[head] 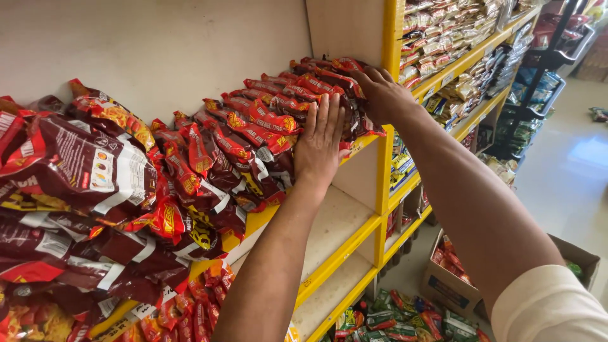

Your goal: Stocking instant noodle packets from a pile on the floor onto yellow shelves.

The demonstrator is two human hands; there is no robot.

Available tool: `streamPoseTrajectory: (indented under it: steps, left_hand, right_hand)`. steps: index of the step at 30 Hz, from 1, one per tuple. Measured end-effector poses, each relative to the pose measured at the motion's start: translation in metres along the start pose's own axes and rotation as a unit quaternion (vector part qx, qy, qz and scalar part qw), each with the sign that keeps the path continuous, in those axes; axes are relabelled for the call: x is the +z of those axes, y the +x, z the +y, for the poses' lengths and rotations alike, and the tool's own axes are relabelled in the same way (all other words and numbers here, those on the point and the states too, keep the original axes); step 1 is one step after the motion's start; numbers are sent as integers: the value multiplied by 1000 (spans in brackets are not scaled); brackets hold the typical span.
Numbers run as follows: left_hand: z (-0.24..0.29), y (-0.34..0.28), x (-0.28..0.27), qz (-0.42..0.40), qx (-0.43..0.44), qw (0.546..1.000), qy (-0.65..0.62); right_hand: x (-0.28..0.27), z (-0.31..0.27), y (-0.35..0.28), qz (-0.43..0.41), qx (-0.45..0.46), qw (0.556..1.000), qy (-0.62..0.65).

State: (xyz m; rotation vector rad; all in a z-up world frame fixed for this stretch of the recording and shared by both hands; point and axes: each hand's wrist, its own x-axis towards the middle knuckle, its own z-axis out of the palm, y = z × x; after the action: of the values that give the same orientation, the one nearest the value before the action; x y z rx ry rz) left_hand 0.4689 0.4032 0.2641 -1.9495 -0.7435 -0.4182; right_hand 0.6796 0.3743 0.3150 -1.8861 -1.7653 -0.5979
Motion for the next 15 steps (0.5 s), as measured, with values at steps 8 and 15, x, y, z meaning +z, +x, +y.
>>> streamPoseTrajectory:
  steps: [8, 15]
  left_hand:
    - [9, 13, 9, -9, 1, 998, -62]
    - [1, -28, -15, 127, -4, 962, -244]
  right_hand:
    - [-22, -32, -32, 13, 60, 998, 18]
    - [-38, -53, -60, 66, -24, 997, 24]
